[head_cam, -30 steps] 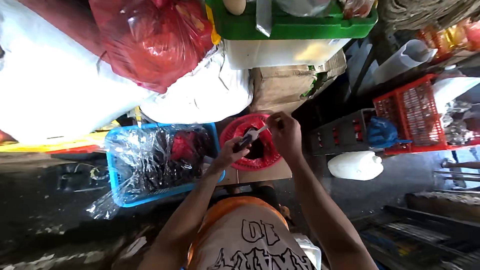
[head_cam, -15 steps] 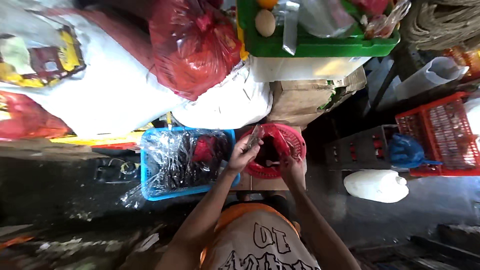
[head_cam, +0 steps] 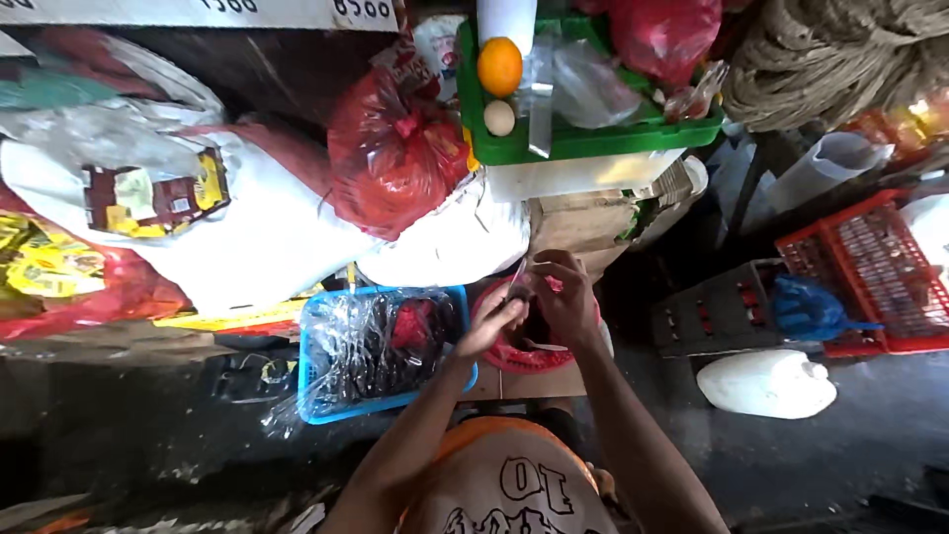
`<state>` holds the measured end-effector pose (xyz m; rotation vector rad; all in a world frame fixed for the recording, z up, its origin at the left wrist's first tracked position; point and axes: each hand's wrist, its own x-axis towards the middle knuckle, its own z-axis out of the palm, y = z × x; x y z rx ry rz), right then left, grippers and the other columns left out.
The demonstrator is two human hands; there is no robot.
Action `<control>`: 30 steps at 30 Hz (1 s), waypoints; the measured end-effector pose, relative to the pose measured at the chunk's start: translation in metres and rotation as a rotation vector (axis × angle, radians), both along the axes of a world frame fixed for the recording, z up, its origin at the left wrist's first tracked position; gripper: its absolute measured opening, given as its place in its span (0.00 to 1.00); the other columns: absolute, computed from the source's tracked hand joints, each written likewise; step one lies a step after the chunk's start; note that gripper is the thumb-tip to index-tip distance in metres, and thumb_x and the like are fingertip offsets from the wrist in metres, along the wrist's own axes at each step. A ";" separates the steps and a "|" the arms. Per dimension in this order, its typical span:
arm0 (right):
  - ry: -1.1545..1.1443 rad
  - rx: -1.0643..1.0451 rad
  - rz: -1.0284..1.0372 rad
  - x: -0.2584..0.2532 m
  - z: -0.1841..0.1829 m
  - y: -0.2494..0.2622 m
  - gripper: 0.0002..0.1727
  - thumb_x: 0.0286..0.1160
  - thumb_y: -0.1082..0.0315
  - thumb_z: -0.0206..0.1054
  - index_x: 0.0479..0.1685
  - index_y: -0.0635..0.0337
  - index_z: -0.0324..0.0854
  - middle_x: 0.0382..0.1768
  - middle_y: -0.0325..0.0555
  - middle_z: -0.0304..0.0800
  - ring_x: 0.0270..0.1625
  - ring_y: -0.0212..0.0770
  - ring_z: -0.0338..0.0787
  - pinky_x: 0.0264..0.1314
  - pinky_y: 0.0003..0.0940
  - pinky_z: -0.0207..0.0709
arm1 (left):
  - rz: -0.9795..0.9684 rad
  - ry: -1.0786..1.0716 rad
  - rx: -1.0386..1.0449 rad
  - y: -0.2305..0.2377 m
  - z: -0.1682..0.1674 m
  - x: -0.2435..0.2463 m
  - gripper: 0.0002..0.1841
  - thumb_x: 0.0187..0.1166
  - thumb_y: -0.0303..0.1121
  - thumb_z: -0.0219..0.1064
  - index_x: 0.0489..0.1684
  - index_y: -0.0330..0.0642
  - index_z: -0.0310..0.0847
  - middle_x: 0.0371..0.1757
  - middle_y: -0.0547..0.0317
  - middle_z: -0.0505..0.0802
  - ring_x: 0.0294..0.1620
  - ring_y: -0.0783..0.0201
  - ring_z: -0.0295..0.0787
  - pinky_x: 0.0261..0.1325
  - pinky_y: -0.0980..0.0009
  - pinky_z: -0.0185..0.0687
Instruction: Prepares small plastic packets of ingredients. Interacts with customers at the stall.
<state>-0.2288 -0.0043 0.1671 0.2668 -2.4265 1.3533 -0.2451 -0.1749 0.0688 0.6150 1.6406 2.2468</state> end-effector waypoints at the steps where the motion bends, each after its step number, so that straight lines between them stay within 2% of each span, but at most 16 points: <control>1: -0.001 0.037 -0.001 0.001 0.005 0.001 0.10 0.77 0.57 0.73 0.41 0.52 0.94 0.64 0.41 0.88 0.67 0.47 0.82 0.69 0.53 0.75 | -0.010 -0.008 -0.040 -0.006 0.002 -0.001 0.34 0.82 0.64 0.58 0.76 0.48 0.76 0.50 0.58 0.91 0.46 0.64 0.87 0.50 0.65 0.86; 3: -0.027 0.102 -0.005 0.001 0.010 0.003 0.10 0.77 0.56 0.72 0.42 0.50 0.95 0.64 0.41 0.88 0.67 0.50 0.81 0.69 0.57 0.74 | -0.002 0.017 -0.104 -0.020 0.003 -0.004 0.38 0.84 0.67 0.48 0.84 0.50 0.69 0.72 0.59 0.86 0.70 0.63 0.82 0.72 0.59 0.80; 4: -0.037 0.129 -0.013 0.000 0.013 0.003 0.09 0.77 0.56 0.72 0.41 0.49 0.95 0.64 0.39 0.88 0.67 0.50 0.81 0.69 0.57 0.74 | 0.024 0.054 -0.123 -0.024 0.005 -0.007 0.39 0.85 0.67 0.45 0.82 0.47 0.70 0.73 0.57 0.85 0.72 0.61 0.82 0.74 0.58 0.79; 7: -0.006 0.199 -0.044 -0.002 0.024 0.007 0.08 0.77 0.58 0.72 0.41 0.48 0.94 0.61 0.38 0.89 0.65 0.50 0.81 0.66 0.56 0.74 | 0.064 0.157 -0.148 -0.038 0.013 -0.020 0.36 0.88 0.61 0.40 0.80 0.42 0.71 0.75 0.51 0.84 0.73 0.54 0.83 0.75 0.53 0.79; 11: 0.059 0.214 -0.134 -0.009 0.032 0.015 0.11 0.78 0.51 0.70 0.40 0.42 0.95 0.57 0.32 0.90 0.63 0.44 0.82 0.65 0.52 0.74 | 0.135 0.211 -0.181 -0.044 0.030 -0.025 0.29 0.89 0.54 0.50 0.80 0.43 0.72 0.72 0.50 0.86 0.69 0.53 0.85 0.72 0.52 0.82; 13: 0.034 0.243 -0.159 -0.011 0.037 0.023 0.12 0.78 0.49 0.70 0.41 0.42 0.95 0.58 0.32 0.90 0.63 0.45 0.82 0.65 0.54 0.75 | 0.162 0.232 -0.247 -0.033 0.047 -0.023 0.26 0.89 0.46 0.57 0.80 0.43 0.71 0.71 0.51 0.86 0.68 0.56 0.87 0.71 0.55 0.84; 15: 0.037 0.232 -0.172 -0.014 0.048 0.028 0.12 0.77 0.51 0.71 0.40 0.44 0.95 0.58 0.34 0.90 0.63 0.45 0.83 0.66 0.54 0.76 | 0.162 0.279 -0.318 -0.015 0.060 -0.029 0.26 0.87 0.41 0.61 0.82 0.45 0.68 0.71 0.54 0.86 0.67 0.58 0.87 0.67 0.57 0.87; 17: 0.065 0.227 -0.155 -0.023 0.059 0.032 0.12 0.76 0.52 0.71 0.40 0.47 0.95 0.57 0.36 0.91 0.64 0.44 0.84 0.69 0.51 0.76 | 0.113 0.330 -0.377 0.006 0.068 -0.036 0.28 0.87 0.38 0.62 0.85 0.44 0.64 0.74 0.54 0.85 0.71 0.60 0.85 0.71 0.59 0.85; 18: 0.061 0.226 -0.142 -0.026 0.060 0.033 0.12 0.76 0.53 0.71 0.40 0.49 0.95 0.57 0.38 0.91 0.64 0.44 0.84 0.70 0.49 0.76 | 0.069 0.360 -0.384 0.016 0.066 -0.039 0.28 0.87 0.36 0.62 0.85 0.39 0.63 0.74 0.51 0.85 0.72 0.59 0.84 0.73 0.59 0.84; 21: 0.064 0.230 -0.130 -0.041 0.070 0.034 0.13 0.76 0.54 0.71 0.39 0.52 0.94 0.55 0.41 0.92 0.62 0.43 0.87 0.68 0.48 0.79 | -0.041 0.429 -0.337 0.043 0.069 -0.049 0.18 0.90 0.32 0.57 0.73 0.33 0.72 0.62 0.52 0.89 0.65 0.63 0.87 0.72 0.61 0.83; 22: 0.045 0.234 -0.133 -0.044 0.074 0.034 0.13 0.76 0.54 0.71 0.39 0.52 0.93 0.55 0.42 0.92 0.60 0.44 0.87 0.67 0.48 0.80 | -0.060 0.417 -0.334 0.048 0.068 -0.047 0.15 0.92 0.32 0.54 0.69 0.35 0.75 0.58 0.55 0.91 0.60 0.66 0.88 0.69 0.64 0.84; 23: 0.017 0.237 -0.137 -0.047 0.078 0.034 0.13 0.76 0.54 0.70 0.40 0.53 0.93 0.55 0.43 0.92 0.59 0.44 0.88 0.66 0.48 0.81 | -0.064 0.377 -0.341 0.051 0.068 -0.041 0.15 0.94 0.34 0.50 0.66 0.38 0.77 0.53 0.58 0.92 0.54 0.69 0.89 0.62 0.66 0.85; 24: -0.012 0.237 -0.139 -0.050 0.081 0.035 0.13 0.77 0.54 0.70 0.41 0.53 0.93 0.55 0.43 0.91 0.58 0.44 0.88 0.65 0.48 0.81 | -0.057 0.316 -0.343 0.051 0.069 -0.034 0.16 0.95 0.37 0.48 0.65 0.40 0.78 0.49 0.58 0.93 0.47 0.68 0.90 0.54 0.66 0.87; 25: -0.034 0.233 -0.142 -0.053 0.085 0.036 0.14 0.76 0.54 0.70 0.41 0.54 0.93 0.54 0.44 0.91 0.58 0.45 0.88 0.64 0.48 0.82 | -0.054 0.254 -0.339 0.050 0.073 -0.026 0.18 0.96 0.39 0.46 0.66 0.42 0.79 0.48 0.58 0.92 0.45 0.66 0.90 0.50 0.65 0.88; 27: -0.074 0.245 -0.172 -0.060 0.091 0.038 0.14 0.76 0.54 0.71 0.42 0.56 0.93 0.53 0.46 0.92 0.56 0.47 0.89 0.61 0.49 0.83 | -0.065 0.161 -0.267 0.051 0.076 -0.018 0.19 0.96 0.40 0.43 0.64 0.42 0.80 0.44 0.56 0.90 0.44 0.63 0.89 0.51 0.62 0.88; 30: -0.131 0.258 -0.189 -0.068 0.098 0.047 0.16 0.77 0.54 0.71 0.44 0.58 0.92 0.52 0.49 0.91 0.54 0.49 0.90 0.60 0.53 0.84 | -0.083 0.041 -0.133 0.060 0.083 -0.011 0.20 0.96 0.43 0.41 0.56 0.43 0.80 0.36 0.59 0.85 0.38 0.64 0.84 0.47 0.62 0.85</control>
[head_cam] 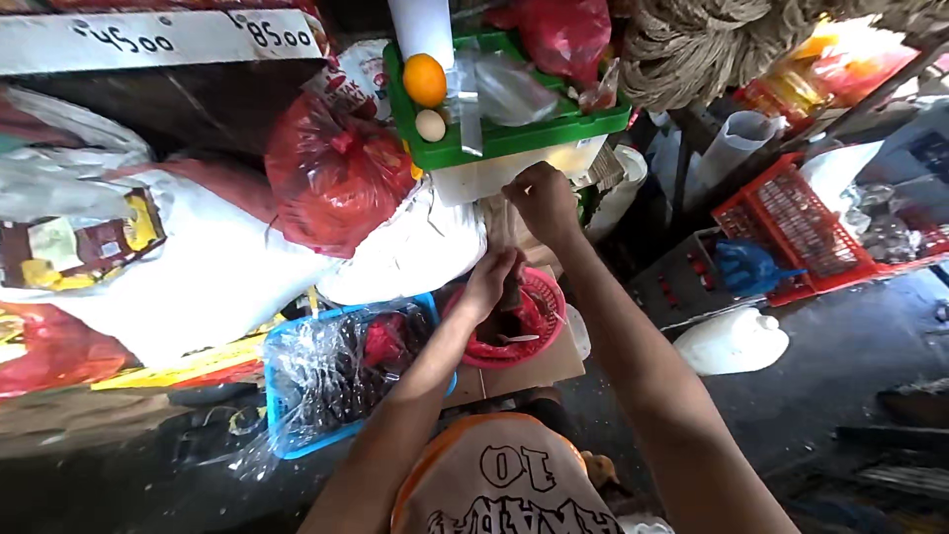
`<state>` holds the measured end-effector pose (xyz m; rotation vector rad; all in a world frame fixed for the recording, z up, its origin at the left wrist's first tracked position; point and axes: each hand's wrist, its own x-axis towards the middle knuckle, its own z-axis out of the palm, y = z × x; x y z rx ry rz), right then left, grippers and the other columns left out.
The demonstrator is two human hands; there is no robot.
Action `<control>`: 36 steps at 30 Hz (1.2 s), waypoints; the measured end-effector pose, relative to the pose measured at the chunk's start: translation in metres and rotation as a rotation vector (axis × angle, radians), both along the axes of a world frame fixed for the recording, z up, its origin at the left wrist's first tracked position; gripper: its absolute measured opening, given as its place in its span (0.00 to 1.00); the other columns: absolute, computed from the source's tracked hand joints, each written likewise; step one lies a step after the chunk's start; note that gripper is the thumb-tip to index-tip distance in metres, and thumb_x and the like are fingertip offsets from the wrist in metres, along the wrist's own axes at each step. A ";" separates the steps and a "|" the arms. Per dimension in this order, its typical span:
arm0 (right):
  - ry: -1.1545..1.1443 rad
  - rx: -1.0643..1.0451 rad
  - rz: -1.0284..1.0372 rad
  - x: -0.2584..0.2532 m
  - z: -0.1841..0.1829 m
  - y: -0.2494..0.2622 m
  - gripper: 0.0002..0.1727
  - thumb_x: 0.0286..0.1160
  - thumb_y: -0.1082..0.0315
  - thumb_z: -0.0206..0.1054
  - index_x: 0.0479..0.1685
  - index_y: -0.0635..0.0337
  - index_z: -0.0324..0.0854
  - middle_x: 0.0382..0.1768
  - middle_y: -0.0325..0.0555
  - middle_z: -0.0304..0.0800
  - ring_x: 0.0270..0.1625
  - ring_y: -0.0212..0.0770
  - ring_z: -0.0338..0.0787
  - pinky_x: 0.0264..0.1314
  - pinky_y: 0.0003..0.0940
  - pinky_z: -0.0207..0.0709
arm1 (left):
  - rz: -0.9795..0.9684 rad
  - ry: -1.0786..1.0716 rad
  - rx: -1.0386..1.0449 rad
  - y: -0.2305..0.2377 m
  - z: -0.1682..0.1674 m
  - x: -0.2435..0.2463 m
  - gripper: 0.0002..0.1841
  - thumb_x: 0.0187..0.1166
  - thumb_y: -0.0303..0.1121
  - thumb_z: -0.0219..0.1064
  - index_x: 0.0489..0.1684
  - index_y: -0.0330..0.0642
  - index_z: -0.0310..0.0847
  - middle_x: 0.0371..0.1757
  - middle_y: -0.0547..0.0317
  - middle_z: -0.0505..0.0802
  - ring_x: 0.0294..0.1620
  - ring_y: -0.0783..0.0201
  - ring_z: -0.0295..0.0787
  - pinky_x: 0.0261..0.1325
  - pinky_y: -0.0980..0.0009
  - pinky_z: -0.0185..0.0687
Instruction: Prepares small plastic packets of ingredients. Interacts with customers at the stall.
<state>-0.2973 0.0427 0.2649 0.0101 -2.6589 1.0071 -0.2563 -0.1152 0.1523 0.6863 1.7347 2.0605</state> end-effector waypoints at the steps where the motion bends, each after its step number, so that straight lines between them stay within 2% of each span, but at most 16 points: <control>1: 0.003 -0.022 -0.004 -0.003 0.000 0.004 0.16 0.76 0.54 0.71 0.44 0.57 0.92 0.51 0.48 0.92 0.51 0.48 0.91 0.59 0.52 0.85 | -0.009 -0.027 0.031 0.001 0.005 0.002 0.20 0.96 0.44 0.41 0.54 0.44 0.79 0.34 0.61 0.84 0.35 0.65 0.82 0.44 0.65 0.84; 4: 0.014 -0.226 0.007 0.003 0.000 0.016 0.17 0.77 0.54 0.72 0.46 0.59 0.90 0.48 0.47 0.92 0.43 0.42 0.92 0.52 0.45 0.87 | -0.031 -0.079 0.107 0.004 0.014 0.004 0.18 0.94 0.44 0.44 0.48 0.47 0.79 0.29 0.65 0.79 0.29 0.68 0.77 0.37 0.68 0.81; 6: -0.034 -0.444 0.067 0.025 -0.005 0.021 0.22 0.78 0.52 0.72 0.58 0.61 0.86 0.48 0.48 0.92 0.45 0.40 0.91 0.52 0.44 0.87 | -0.028 -0.106 0.111 0.002 0.015 0.005 0.17 0.94 0.45 0.45 0.51 0.48 0.79 0.29 0.64 0.79 0.28 0.68 0.76 0.35 0.70 0.79; 9: -0.142 -0.694 0.237 0.066 -0.036 0.018 0.15 0.85 0.61 0.65 0.64 0.54 0.84 0.52 0.42 0.91 0.47 0.35 0.89 0.49 0.37 0.86 | -0.028 -0.089 0.075 0.003 0.005 -0.007 0.17 0.95 0.44 0.47 0.51 0.46 0.81 0.29 0.63 0.80 0.27 0.68 0.76 0.35 0.69 0.79; 10: -0.177 -0.751 0.260 0.073 -0.051 0.018 0.14 0.87 0.61 0.63 0.63 0.52 0.87 0.56 0.41 0.91 0.49 0.36 0.90 0.51 0.39 0.87 | -0.030 -0.084 0.066 0.006 0.003 -0.009 0.17 0.94 0.41 0.48 0.53 0.44 0.82 0.30 0.62 0.82 0.28 0.67 0.77 0.35 0.69 0.79; 12: -0.159 -0.876 0.239 0.072 -0.070 0.018 0.12 0.86 0.66 0.63 0.49 0.61 0.91 0.47 0.47 0.94 0.45 0.39 0.90 0.51 0.42 0.86 | -0.057 -0.072 0.018 0.012 0.000 -0.006 0.16 0.94 0.39 0.49 0.55 0.43 0.83 0.31 0.64 0.83 0.28 0.69 0.77 0.34 0.71 0.79; 14: -0.117 -0.942 0.249 0.071 -0.079 0.023 0.12 0.85 0.69 0.62 0.44 0.67 0.90 0.43 0.49 0.94 0.45 0.38 0.91 0.52 0.40 0.87 | -0.074 -0.073 -0.018 0.019 -0.001 0.002 0.16 0.94 0.39 0.48 0.57 0.43 0.82 0.31 0.66 0.84 0.27 0.70 0.77 0.33 0.72 0.79; 17: -0.115 -1.060 0.138 0.078 -0.081 0.030 0.12 0.86 0.68 0.62 0.47 0.67 0.90 0.48 0.47 0.94 0.46 0.35 0.89 0.48 0.34 0.83 | -0.104 -0.096 0.018 0.025 -0.004 0.009 0.17 0.95 0.39 0.46 0.53 0.41 0.82 0.29 0.66 0.81 0.26 0.70 0.75 0.32 0.72 0.77; 19: -0.130 -1.078 0.137 0.088 -0.087 0.034 0.13 0.87 0.66 0.62 0.52 0.64 0.89 0.48 0.45 0.92 0.44 0.34 0.87 0.45 0.33 0.83 | -0.145 -0.118 0.028 0.025 -0.007 0.010 0.18 0.95 0.41 0.47 0.46 0.43 0.82 0.26 0.67 0.79 0.23 0.70 0.73 0.29 0.72 0.74; 21: -0.172 -1.013 0.247 0.100 -0.094 0.041 0.17 0.86 0.66 0.61 0.66 0.62 0.85 0.59 0.47 0.91 0.47 0.33 0.87 0.48 0.32 0.82 | -0.204 -0.106 -0.003 0.022 -0.009 0.010 0.17 0.93 0.39 0.47 0.45 0.44 0.83 0.24 0.68 0.78 0.22 0.71 0.71 0.28 0.72 0.73; 22: -0.195 -0.980 0.284 0.105 -0.097 0.044 0.17 0.86 0.66 0.62 0.67 0.62 0.86 0.62 0.46 0.90 0.48 0.32 0.87 0.49 0.31 0.82 | -0.240 -0.109 -0.027 0.020 -0.008 0.010 0.17 0.93 0.39 0.48 0.45 0.45 0.83 0.24 0.67 0.78 0.22 0.70 0.71 0.28 0.72 0.72; 25: -0.170 -1.038 0.290 0.115 -0.109 0.043 0.10 0.83 0.68 0.65 0.50 0.62 0.91 0.40 0.40 0.92 0.35 0.28 0.83 0.40 0.28 0.79 | -0.385 -0.167 -0.056 0.018 -0.004 0.009 0.16 0.93 0.43 0.50 0.48 0.47 0.83 0.25 0.67 0.78 0.21 0.71 0.70 0.27 0.74 0.72; 27: -0.123 -1.135 0.255 0.113 -0.112 0.041 0.10 0.83 0.69 0.65 0.43 0.64 0.91 0.34 0.40 0.91 0.32 0.29 0.82 0.39 0.29 0.79 | -0.410 -0.225 -0.023 0.021 -0.003 0.010 0.17 0.94 0.43 0.49 0.43 0.46 0.82 0.23 0.68 0.76 0.20 0.72 0.69 0.27 0.74 0.71; 30: -0.108 -1.241 0.077 0.112 -0.110 0.036 0.09 0.82 0.69 0.66 0.44 0.64 0.90 0.39 0.43 0.92 0.36 0.31 0.85 0.41 0.31 0.81 | -0.325 -0.302 0.048 0.031 -0.002 0.019 0.19 0.93 0.45 0.49 0.35 0.47 0.81 0.20 0.70 0.73 0.18 0.72 0.66 0.25 0.75 0.68; 33: -0.162 -1.318 -0.123 0.111 -0.102 0.034 0.08 0.80 0.68 0.69 0.44 0.63 0.89 0.38 0.43 0.91 0.34 0.32 0.84 0.37 0.31 0.79 | -0.245 -0.335 0.094 0.039 -0.001 0.027 0.20 0.93 0.43 0.47 0.32 0.48 0.79 0.18 0.71 0.70 0.16 0.73 0.62 0.22 0.75 0.65; 36: -0.169 -1.265 -0.112 0.109 -0.087 0.047 0.08 0.79 0.68 0.70 0.45 0.65 0.89 0.38 0.45 0.92 0.36 0.33 0.87 0.39 0.31 0.82 | -0.230 -0.314 0.102 0.045 0.006 0.025 0.18 0.93 0.39 0.47 0.34 0.46 0.79 0.18 0.71 0.69 0.16 0.74 0.61 0.20 0.77 0.61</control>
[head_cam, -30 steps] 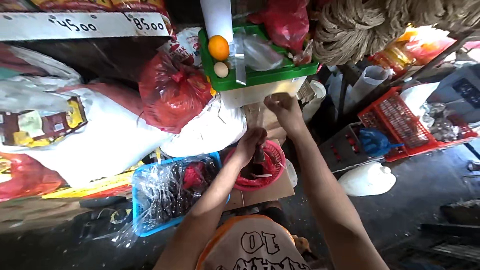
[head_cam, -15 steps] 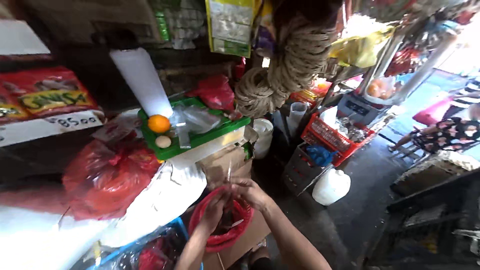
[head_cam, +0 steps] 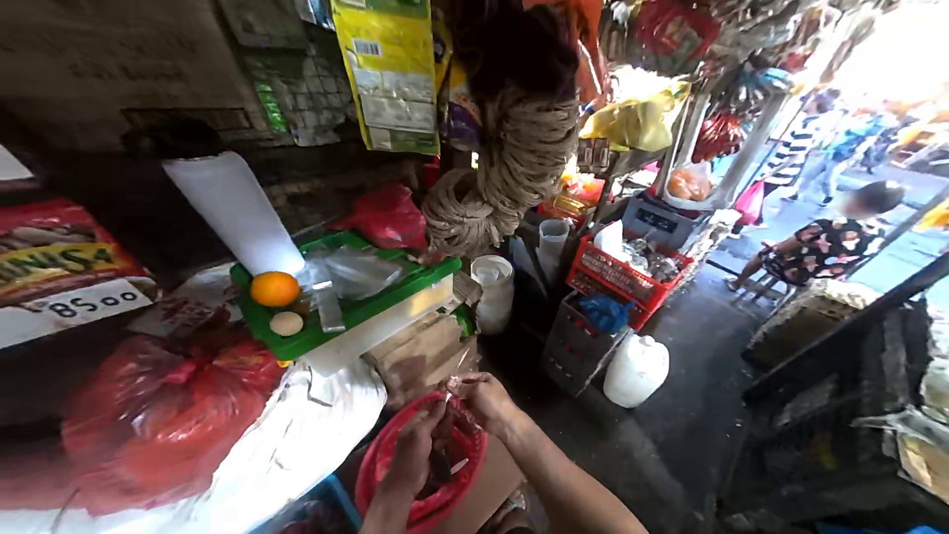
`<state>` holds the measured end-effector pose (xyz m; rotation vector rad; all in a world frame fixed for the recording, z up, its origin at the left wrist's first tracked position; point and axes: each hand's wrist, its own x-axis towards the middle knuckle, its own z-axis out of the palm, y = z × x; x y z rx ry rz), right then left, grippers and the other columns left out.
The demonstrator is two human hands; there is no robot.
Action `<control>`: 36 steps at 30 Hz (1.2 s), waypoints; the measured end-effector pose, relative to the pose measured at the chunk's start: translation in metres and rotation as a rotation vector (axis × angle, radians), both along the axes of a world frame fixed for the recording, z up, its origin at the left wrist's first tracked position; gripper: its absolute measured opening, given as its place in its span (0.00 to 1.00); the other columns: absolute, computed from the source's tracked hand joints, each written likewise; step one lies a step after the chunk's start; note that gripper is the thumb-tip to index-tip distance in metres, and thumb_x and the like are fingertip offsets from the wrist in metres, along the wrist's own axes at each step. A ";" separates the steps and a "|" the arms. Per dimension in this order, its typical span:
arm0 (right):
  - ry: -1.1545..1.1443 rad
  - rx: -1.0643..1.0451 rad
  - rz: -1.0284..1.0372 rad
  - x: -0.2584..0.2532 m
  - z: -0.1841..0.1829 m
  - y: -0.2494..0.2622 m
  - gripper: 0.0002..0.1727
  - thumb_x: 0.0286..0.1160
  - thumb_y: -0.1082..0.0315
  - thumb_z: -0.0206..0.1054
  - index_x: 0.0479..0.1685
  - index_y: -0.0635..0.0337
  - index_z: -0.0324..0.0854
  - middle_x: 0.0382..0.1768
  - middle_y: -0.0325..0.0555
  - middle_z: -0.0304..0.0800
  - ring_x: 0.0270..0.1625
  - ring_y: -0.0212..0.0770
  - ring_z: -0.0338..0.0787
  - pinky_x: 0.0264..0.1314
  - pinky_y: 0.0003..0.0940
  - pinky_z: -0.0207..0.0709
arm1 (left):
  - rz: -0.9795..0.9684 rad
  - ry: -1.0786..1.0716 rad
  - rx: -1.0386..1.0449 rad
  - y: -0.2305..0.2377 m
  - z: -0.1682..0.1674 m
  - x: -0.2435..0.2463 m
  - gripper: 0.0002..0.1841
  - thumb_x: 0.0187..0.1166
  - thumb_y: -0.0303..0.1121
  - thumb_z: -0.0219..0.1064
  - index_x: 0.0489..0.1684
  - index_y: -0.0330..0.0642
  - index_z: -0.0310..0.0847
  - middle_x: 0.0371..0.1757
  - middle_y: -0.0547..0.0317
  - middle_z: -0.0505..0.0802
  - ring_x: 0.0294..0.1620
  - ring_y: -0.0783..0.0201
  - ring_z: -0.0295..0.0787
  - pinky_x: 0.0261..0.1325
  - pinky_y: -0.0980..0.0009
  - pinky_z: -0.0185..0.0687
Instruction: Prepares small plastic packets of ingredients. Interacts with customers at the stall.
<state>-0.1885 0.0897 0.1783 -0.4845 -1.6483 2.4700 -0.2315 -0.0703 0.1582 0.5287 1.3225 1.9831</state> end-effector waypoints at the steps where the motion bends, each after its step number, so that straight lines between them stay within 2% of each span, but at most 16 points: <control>1: 0.036 0.070 0.043 0.003 0.001 0.006 0.09 0.80 0.68 0.70 0.45 0.65 0.90 0.39 0.44 0.93 0.36 0.32 0.86 0.39 0.30 0.80 | -0.024 0.007 0.002 0.000 0.001 0.001 0.18 0.93 0.39 0.47 0.34 0.46 0.79 0.18 0.71 0.68 0.15 0.74 0.60 0.20 0.77 0.60; 5: 0.185 0.240 0.266 0.016 0.002 0.018 0.11 0.83 0.67 0.67 0.55 0.63 0.89 0.51 0.43 0.93 0.48 0.30 0.88 0.53 0.31 0.83 | -0.070 -0.005 -0.014 0.000 0.014 0.003 0.15 0.92 0.39 0.52 0.35 0.47 0.81 0.17 0.71 0.68 0.14 0.74 0.60 0.19 0.77 0.62; 10: 0.232 0.129 0.045 0.021 -0.014 0.009 0.09 0.84 0.68 0.65 0.42 0.63 0.90 0.35 0.38 0.91 0.34 0.27 0.84 0.38 0.27 0.78 | -0.087 0.012 0.005 0.012 0.005 0.007 0.16 0.91 0.38 0.47 0.32 0.50 0.79 0.15 0.73 0.65 0.12 0.75 0.56 0.18 0.77 0.58; 12: 0.175 0.076 -0.013 0.019 -0.009 0.010 0.10 0.84 0.69 0.65 0.40 0.64 0.90 0.33 0.40 0.91 0.31 0.27 0.82 0.35 0.27 0.77 | -0.068 0.010 0.022 0.018 0.003 0.009 0.17 0.92 0.39 0.47 0.33 0.50 0.79 0.15 0.73 0.66 0.12 0.75 0.57 0.18 0.76 0.60; 15: 0.032 0.033 -0.077 0.019 -0.003 0.009 0.09 0.83 0.68 0.66 0.41 0.63 0.90 0.32 0.39 0.91 0.26 0.26 0.78 0.28 0.24 0.71 | -0.050 -0.039 0.020 0.014 -0.004 0.016 0.17 0.91 0.37 0.46 0.39 0.47 0.82 0.15 0.73 0.67 0.13 0.74 0.59 0.20 0.75 0.65; 17: 0.000 0.021 -0.099 0.017 -0.001 0.012 0.09 0.83 0.68 0.67 0.39 0.63 0.89 0.31 0.39 0.90 0.26 0.25 0.78 0.28 0.23 0.71 | -0.051 -0.037 -0.005 0.013 -0.007 0.016 0.16 0.91 0.37 0.46 0.38 0.48 0.80 0.15 0.74 0.67 0.13 0.74 0.60 0.20 0.75 0.66; 21: 0.004 0.097 -0.101 0.013 0.010 0.012 0.08 0.82 0.70 0.68 0.38 0.65 0.89 0.34 0.41 0.92 0.32 0.26 0.82 0.34 0.25 0.75 | 0.011 0.094 -0.114 -0.002 -0.008 0.011 0.12 0.90 0.37 0.49 0.47 0.47 0.80 0.18 0.72 0.71 0.15 0.74 0.63 0.21 0.75 0.67; 23: 0.056 0.237 -0.056 0.014 0.010 0.014 0.07 0.80 0.71 0.68 0.37 0.65 0.89 0.40 0.42 0.93 0.41 0.30 0.87 0.47 0.31 0.81 | 0.007 0.261 -0.162 -0.015 -0.006 0.006 0.12 0.91 0.37 0.50 0.51 0.46 0.78 0.21 0.69 0.75 0.17 0.73 0.67 0.22 0.75 0.69; 25: 0.141 0.449 0.033 0.019 0.015 0.019 0.08 0.80 0.72 0.66 0.38 0.64 0.90 0.47 0.44 0.93 0.49 0.34 0.89 0.57 0.37 0.84 | -0.006 0.481 -0.212 -0.030 -0.003 0.002 0.12 0.92 0.38 0.50 0.55 0.45 0.78 0.26 0.68 0.79 0.21 0.72 0.73 0.26 0.74 0.75; 26: 0.191 0.545 0.097 0.024 0.020 0.021 0.08 0.80 0.73 0.65 0.38 0.64 0.90 0.49 0.46 0.93 0.51 0.35 0.89 0.60 0.39 0.84 | -0.022 0.583 -0.234 -0.039 -0.001 0.001 0.13 0.92 0.37 0.51 0.57 0.43 0.79 0.28 0.66 0.82 0.24 0.71 0.77 0.29 0.73 0.79; 28: 0.316 0.617 0.263 0.029 0.027 0.026 0.08 0.80 0.74 0.65 0.40 0.65 0.91 0.48 0.46 0.93 0.52 0.35 0.90 0.62 0.39 0.84 | -0.060 0.711 -0.258 -0.058 0.012 0.005 0.11 0.89 0.34 0.57 0.54 0.39 0.84 0.36 0.61 0.92 0.31 0.68 0.87 0.34 0.69 0.88; 29: 0.386 0.570 0.331 0.027 0.026 0.027 0.08 0.81 0.72 0.66 0.41 0.66 0.91 0.46 0.45 0.93 0.50 0.34 0.89 0.59 0.37 0.84 | -0.076 0.726 -0.245 -0.065 0.023 0.009 0.10 0.86 0.34 0.62 0.52 0.41 0.87 0.44 0.61 0.95 0.39 0.68 0.91 0.42 0.69 0.91; 31: 0.477 0.310 0.376 0.018 0.016 0.021 0.08 0.81 0.72 0.66 0.41 0.65 0.90 0.41 0.42 0.92 0.43 0.30 0.88 0.49 0.31 0.84 | -0.049 0.647 -0.133 -0.066 0.043 0.017 0.06 0.83 0.34 0.67 0.48 0.45 0.89 0.55 0.61 0.93 0.52 0.66 0.92 0.55 0.68 0.91; 32: 0.485 0.131 0.343 0.011 0.008 0.011 0.08 0.80 0.71 0.65 0.40 0.62 0.90 0.38 0.39 0.92 0.37 0.28 0.86 0.41 0.29 0.81 | 0.025 0.574 -0.060 -0.060 0.051 0.021 0.06 0.82 0.32 0.67 0.48 0.44 0.89 0.56 0.58 0.93 0.54 0.62 0.92 0.58 0.65 0.91; 33: 0.475 -0.038 0.286 0.004 0.002 -0.004 0.09 0.81 0.69 0.63 0.41 0.59 0.89 0.35 0.38 0.91 0.34 0.29 0.84 0.38 0.28 0.79 | 0.145 0.515 -0.012 -0.050 0.055 0.023 0.07 0.82 0.29 0.65 0.48 0.42 0.89 0.53 0.56 0.94 0.53 0.60 0.92 0.58 0.62 0.91; 36: 0.292 -0.318 -0.012 -0.016 -0.015 -0.073 0.07 0.84 0.70 0.60 0.46 0.60 0.84 0.33 0.39 0.90 0.34 0.32 0.87 0.39 0.31 0.85 | 0.571 0.539 -0.014 -0.029 0.050 0.014 0.07 0.81 0.25 0.66 0.48 0.35 0.88 0.47 0.55 0.94 0.48 0.61 0.92 0.55 0.63 0.91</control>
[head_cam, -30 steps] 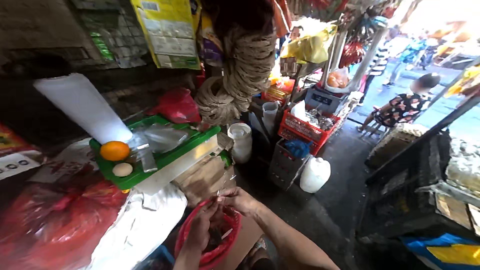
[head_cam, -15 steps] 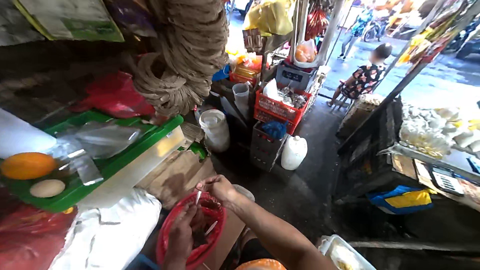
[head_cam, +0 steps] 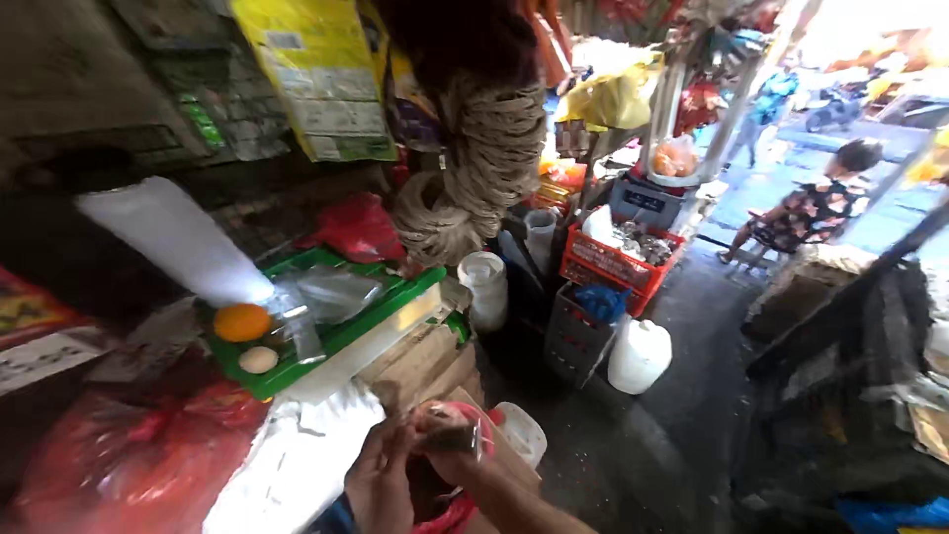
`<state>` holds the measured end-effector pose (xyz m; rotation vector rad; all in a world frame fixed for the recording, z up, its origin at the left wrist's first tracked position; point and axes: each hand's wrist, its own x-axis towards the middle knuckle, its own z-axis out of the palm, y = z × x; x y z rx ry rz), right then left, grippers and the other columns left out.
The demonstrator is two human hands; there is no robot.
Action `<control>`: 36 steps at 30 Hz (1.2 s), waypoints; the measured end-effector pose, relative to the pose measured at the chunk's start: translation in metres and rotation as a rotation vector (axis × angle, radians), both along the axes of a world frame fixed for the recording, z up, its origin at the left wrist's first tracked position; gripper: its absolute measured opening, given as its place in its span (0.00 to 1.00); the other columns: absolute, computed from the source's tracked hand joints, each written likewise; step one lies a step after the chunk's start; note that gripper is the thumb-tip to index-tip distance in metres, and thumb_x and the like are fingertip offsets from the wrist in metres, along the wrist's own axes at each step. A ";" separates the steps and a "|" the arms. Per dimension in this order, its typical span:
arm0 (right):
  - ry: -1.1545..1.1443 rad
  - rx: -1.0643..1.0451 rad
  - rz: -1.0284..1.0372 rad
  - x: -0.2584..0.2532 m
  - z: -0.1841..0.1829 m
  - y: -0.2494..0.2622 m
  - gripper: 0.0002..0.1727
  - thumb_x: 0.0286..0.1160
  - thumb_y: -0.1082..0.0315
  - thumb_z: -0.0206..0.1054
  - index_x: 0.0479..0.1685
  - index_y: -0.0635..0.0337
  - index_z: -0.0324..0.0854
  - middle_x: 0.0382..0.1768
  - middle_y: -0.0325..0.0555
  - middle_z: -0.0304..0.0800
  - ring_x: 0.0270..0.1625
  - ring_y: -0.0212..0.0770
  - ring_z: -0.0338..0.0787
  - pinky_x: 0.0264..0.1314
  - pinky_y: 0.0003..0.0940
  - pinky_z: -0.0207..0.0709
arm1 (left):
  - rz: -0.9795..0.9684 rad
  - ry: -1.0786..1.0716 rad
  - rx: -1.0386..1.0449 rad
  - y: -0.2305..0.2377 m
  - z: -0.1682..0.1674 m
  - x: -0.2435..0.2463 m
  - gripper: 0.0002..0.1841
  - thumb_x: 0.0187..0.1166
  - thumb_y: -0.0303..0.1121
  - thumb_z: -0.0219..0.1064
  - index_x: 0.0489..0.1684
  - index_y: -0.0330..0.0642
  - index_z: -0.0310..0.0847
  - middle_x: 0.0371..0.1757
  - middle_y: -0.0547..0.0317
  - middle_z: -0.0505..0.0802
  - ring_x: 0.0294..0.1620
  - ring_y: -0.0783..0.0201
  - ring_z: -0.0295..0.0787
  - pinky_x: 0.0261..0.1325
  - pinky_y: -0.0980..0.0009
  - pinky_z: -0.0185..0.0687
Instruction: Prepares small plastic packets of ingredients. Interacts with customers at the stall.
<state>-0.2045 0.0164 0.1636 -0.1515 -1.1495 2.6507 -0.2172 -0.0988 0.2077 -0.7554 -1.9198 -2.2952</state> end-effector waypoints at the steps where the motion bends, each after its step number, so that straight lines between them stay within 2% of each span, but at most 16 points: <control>1: -0.092 -0.054 -0.071 -0.004 -0.002 -0.027 0.06 0.82 0.71 0.61 0.42 0.60 0.83 0.28 0.38 0.87 0.28 0.31 0.84 0.33 0.29 0.81 | 0.108 0.040 0.004 -0.001 -0.009 -0.006 0.06 0.80 0.24 0.67 0.47 0.34 0.89 0.47 0.54 0.95 0.48 0.61 0.92 0.54 0.64 0.91; 2: -0.131 -0.020 -0.094 -0.003 -0.006 -0.048 0.08 0.82 0.68 0.61 0.41 0.60 0.85 0.25 0.38 0.86 0.26 0.30 0.82 0.30 0.29 0.78 | 0.211 0.075 -0.008 -0.006 -0.019 -0.012 0.05 0.77 0.24 0.70 0.44 0.34 0.90 0.47 0.54 0.95 0.49 0.61 0.92 0.55 0.65 0.91; 5: -0.058 0.403 -0.050 0.019 -0.026 -0.078 0.14 0.89 0.65 0.56 0.51 0.65 0.85 0.35 0.44 0.89 0.35 0.34 0.87 0.42 0.35 0.85 | 0.388 0.129 -0.142 -0.034 -0.051 -0.018 0.04 0.71 0.29 0.74 0.36 0.42 0.95 0.46 0.59 0.97 0.55 0.63 0.91 0.64 0.65 0.85; 8: -0.013 0.964 0.011 0.035 -0.043 -0.072 0.12 0.84 0.66 0.61 0.50 0.63 0.88 0.48 0.49 0.90 0.53 0.40 0.90 0.60 0.42 0.86 | 0.381 0.161 -0.311 -0.072 -0.079 -0.008 0.05 0.74 0.37 0.74 0.35 0.51 0.96 0.47 0.65 0.97 0.60 0.62 0.90 0.72 0.60 0.80; 10: 0.022 1.164 0.086 0.031 -0.035 -0.053 0.11 0.81 0.64 0.65 0.47 0.59 0.90 0.56 0.53 0.86 0.62 0.48 0.86 0.67 0.47 0.84 | 0.326 0.219 -0.417 -0.087 -0.083 -0.007 0.07 0.77 0.39 0.71 0.37 0.55 0.96 0.50 0.70 0.97 0.62 0.65 0.88 0.76 0.56 0.75; 12: 0.055 1.171 0.188 0.024 -0.020 -0.036 0.09 0.77 0.68 0.67 0.43 0.63 0.90 0.59 0.57 0.86 0.65 0.50 0.85 0.70 0.46 0.82 | 0.264 0.286 -0.485 -0.097 -0.086 -0.004 0.09 0.81 0.40 0.68 0.43 0.57 0.96 0.54 0.71 0.96 0.65 0.66 0.85 0.76 0.50 0.70; 15: 0.036 1.069 0.336 0.015 0.007 -0.016 0.11 0.80 0.72 0.61 0.43 0.69 0.89 0.61 0.56 0.86 0.63 0.43 0.86 0.68 0.38 0.82 | 0.227 0.341 -0.531 -0.098 -0.078 -0.001 0.09 0.82 0.43 0.68 0.47 0.56 0.95 0.57 0.70 0.95 0.67 0.65 0.85 0.77 0.50 0.70; 18: 0.036 1.028 0.405 0.013 0.022 -0.002 0.13 0.83 0.66 0.60 0.45 0.63 0.90 0.60 0.48 0.89 0.60 0.39 0.89 0.63 0.40 0.86 | 0.226 0.294 -0.502 -0.086 -0.060 0.000 0.07 0.80 0.39 0.71 0.43 0.51 0.94 0.52 0.68 0.95 0.64 0.66 0.86 0.76 0.52 0.73; 19: 0.066 1.004 0.416 0.014 0.024 0.002 0.11 0.81 0.65 0.64 0.49 0.61 0.89 0.61 0.46 0.89 0.60 0.41 0.90 0.62 0.42 0.87 | 0.200 0.248 -0.472 -0.083 -0.053 0.000 0.06 0.78 0.36 0.72 0.42 0.47 0.93 0.51 0.65 0.95 0.63 0.65 0.86 0.75 0.53 0.75; 21: 0.120 1.024 0.419 0.017 0.026 0.011 0.21 0.74 0.65 0.68 0.67 0.56 0.82 0.70 0.44 0.84 0.68 0.43 0.86 0.64 0.46 0.87 | 0.121 0.157 -0.433 -0.078 -0.041 -0.001 0.05 0.77 0.31 0.73 0.43 0.42 0.91 0.50 0.59 0.93 0.59 0.65 0.88 0.70 0.59 0.83; 22: 0.130 1.075 0.413 0.019 0.024 0.013 0.25 0.74 0.65 0.69 0.73 0.54 0.80 0.77 0.43 0.80 0.75 0.44 0.82 0.70 0.48 0.86 | 0.077 0.122 -0.418 -0.078 -0.039 0.002 0.06 0.77 0.30 0.73 0.45 0.39 0.90 0.50 0.57 0.93 0.58 0.65 0.88 0.68 0.61 0.85; 23: 0.134 1.131 0.388 0.021 0.021 0.013 0.24 0.75 0.64 0.69 0.72 0.54 0.81 0.80 0.44 0.76 0.80 0.45 0.78 0.75 0.49 0.83 | 0.033 0.103 -0.411 -0.078 -0.038 0.003 0.06 0.77 0.29 0.73 0.45 0.38 0.90 0.49 0.56 0.93 0.56 0.65 0.89 0.66 0.62 0.85; 26: 0.140 1.198 0.262 0.024 0.007 0.016 0.16 0.75 0.65 0.71 0.60 0.54 0.88 0.79 0.46 0.79 0.80 0.47 0.79 0.75 0.50 0.83 | -0.078 0.070 -0.408 -0.073 -0.035 -0.003 0.06 0.78 0.31 0.73 0.44 0.39 0.89 0.47 0.58 0.92 0.53 0.67 0.89 0.62 0.64 0.87; 29: 0.118 1.166 0.252 0.028 -0.001 0.022 0.11 0.74 0.66 0.73 0.51 0.57 0.90 0.75 0.48 0.83 0.77 0.49 0.82 0.74 0.50 0.84 | -0.140 0.077 -0.439 -0.073 -0.043 -0.010 0.04 0.77 0.32 0.75 0.41 0.42 0.91 0.50 0.60 0.93 0.58 0.67 0.87 0.67 0.64 0.84; 33: 0.060 1.082 0.311 0.035 -0.005 0.026 0.10 0.73 0.65 0.72 0.43 0.62 0.89 0.70 0.53 0.86 0.70 0.51 0.87 0.68 0.48 0.86 | -0.161 0.033 -0.490 -0.068 -0.049 -0.007 0.04 0.78 0.29 0.73 0.43 0.40 0.91 0.41 0.60 0.95 0.46 0.69 0.91 0.57 0.64 0.88; 36: 0.022 1.015 0.290 0.043 -0.010 0.016 0.09 0.74 0.64 0.71 0.38 0.63 0.88 0.66 0.55 0.87 0.68 0.51 0.87 0.66 0.46 0.87 | -0.127 -0.094 -0.471 -0.063 -0.057 -0.002 0.06 0.81 0.29 0.69 0.46 0.38 0.88 0.40 0.56 0.93 0.43 0.66 0.91 0.54 0.62 0.89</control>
